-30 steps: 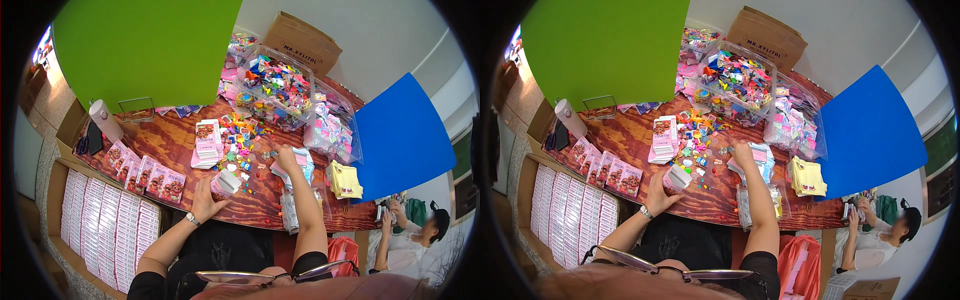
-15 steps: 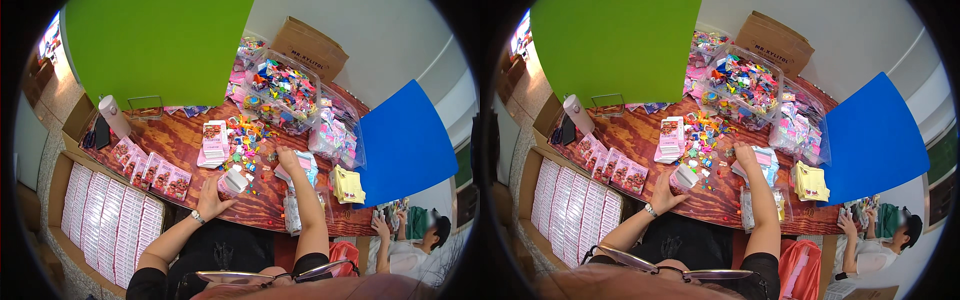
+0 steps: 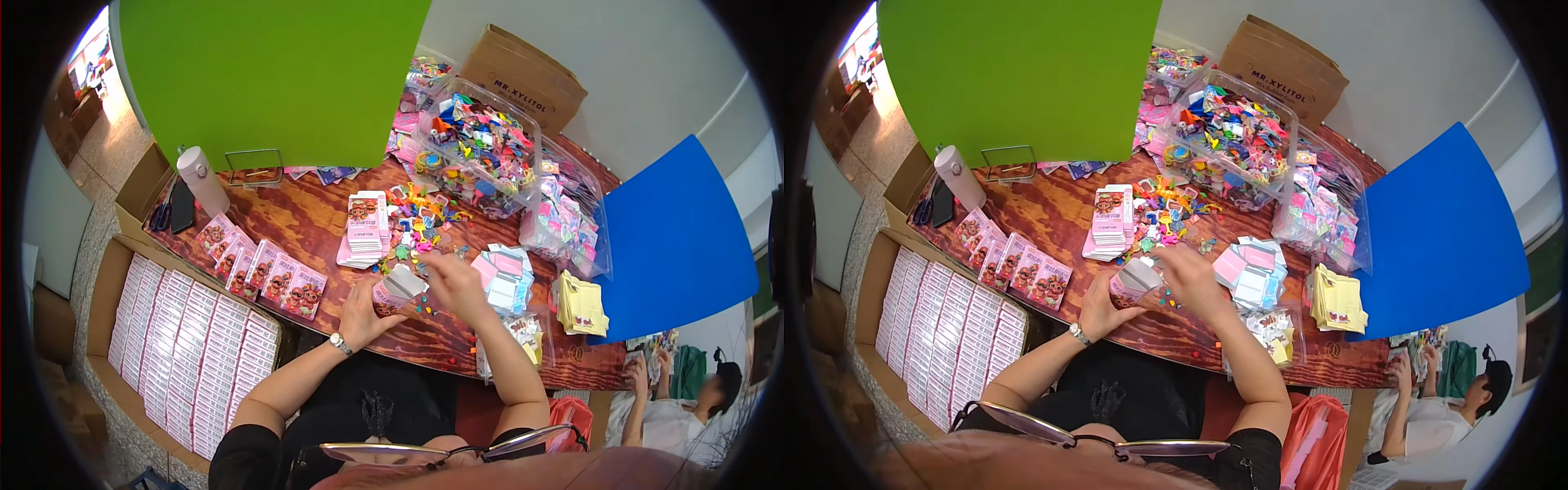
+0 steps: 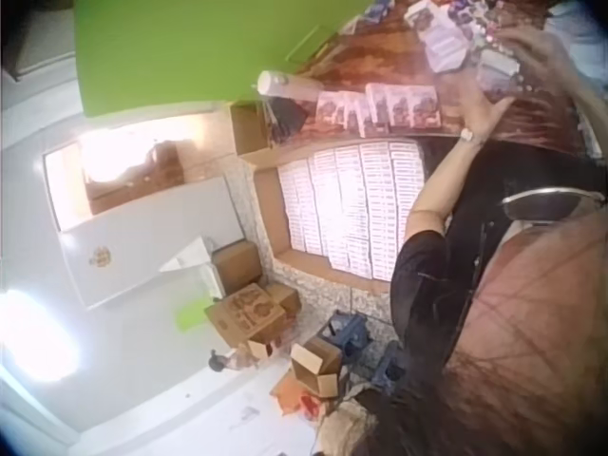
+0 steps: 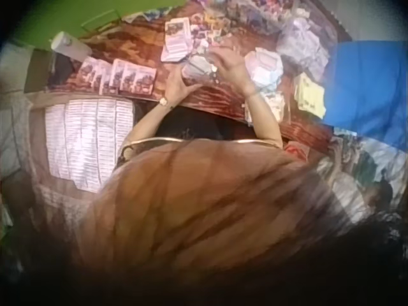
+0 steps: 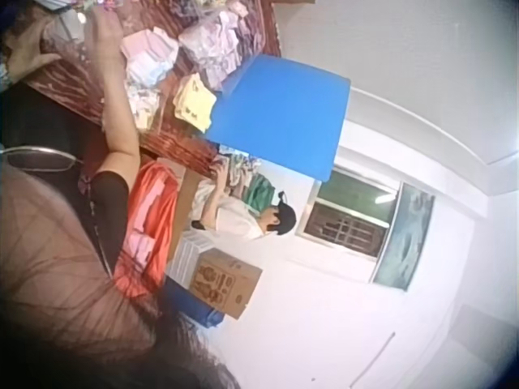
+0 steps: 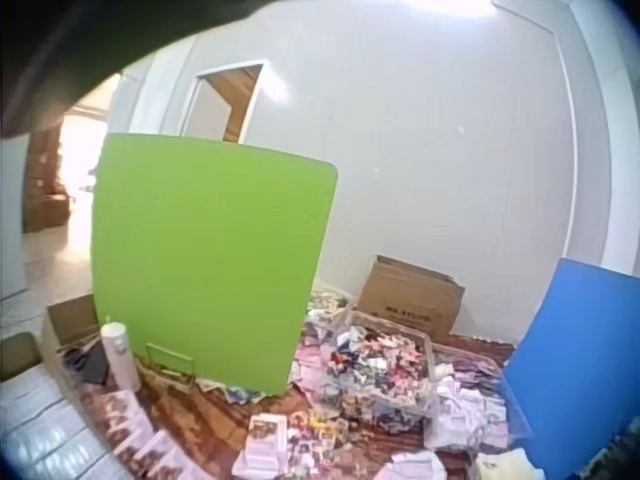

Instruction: The person packs small items, stickers, and cards into small cardboard boxes, closes each box, and stacks the packed boxes into a larger carton.

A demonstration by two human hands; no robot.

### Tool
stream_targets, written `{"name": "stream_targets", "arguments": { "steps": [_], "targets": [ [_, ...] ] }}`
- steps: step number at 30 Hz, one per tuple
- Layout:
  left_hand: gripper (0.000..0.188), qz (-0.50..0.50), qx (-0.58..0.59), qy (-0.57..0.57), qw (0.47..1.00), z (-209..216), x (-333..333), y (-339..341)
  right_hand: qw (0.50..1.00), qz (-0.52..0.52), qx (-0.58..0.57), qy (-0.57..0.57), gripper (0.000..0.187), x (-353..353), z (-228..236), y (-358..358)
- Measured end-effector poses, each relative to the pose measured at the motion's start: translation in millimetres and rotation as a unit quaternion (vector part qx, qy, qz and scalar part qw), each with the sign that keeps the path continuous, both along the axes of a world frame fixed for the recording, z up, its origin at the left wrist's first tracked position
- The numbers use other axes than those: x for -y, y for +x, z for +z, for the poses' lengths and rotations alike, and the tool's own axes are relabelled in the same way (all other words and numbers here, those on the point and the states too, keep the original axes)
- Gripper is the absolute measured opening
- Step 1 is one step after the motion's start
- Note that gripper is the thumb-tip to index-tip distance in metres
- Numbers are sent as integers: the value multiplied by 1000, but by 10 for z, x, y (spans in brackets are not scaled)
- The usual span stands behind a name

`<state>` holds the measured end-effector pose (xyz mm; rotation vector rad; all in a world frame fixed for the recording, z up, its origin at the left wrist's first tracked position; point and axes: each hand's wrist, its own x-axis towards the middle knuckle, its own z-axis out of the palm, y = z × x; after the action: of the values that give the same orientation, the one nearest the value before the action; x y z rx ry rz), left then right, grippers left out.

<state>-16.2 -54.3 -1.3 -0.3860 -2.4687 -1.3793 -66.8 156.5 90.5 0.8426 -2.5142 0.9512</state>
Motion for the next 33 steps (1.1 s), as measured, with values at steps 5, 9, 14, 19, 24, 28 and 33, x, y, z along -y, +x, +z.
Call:
{"name": "stream_targets", "arguments": {
  "steps": [5, 9, 14, 19, 24, 28, 33],
  "targets": [
    [84, -24, -30, -1, 999, 34, -165, -39, 987, 66, -75, 129, 34, 155, 77, 289],
    [91, -40, -5, 3, 999, 64, -79, 22, 996, -14, -80, 39, 32, -311, 246, 372],
    [91, -80, 12, 6, 997, 45, -265, 53, 975, -206, 43, 75, 21, -1456, 82, 786],
    [91, -128, 0, -17, 992, 59, -383, 98, 916, -317, 235, 79, 26, -1662, -592, 1094],
    [92, -132, 6, -19, 991, 16, -382, 125, 888, -428, 71, 151, 28, -1524, -905, 1028],
    [92, -131, 7, -16, 991, 28, -392, 120, 885, -429, 91, 158, 23, -1669, -982, 1037],
    [93, -127, 16, -25, 991, 68, -357, 114, 903, -407, 132, -48, 14, -2096, -476, 1166]
  ]
}}
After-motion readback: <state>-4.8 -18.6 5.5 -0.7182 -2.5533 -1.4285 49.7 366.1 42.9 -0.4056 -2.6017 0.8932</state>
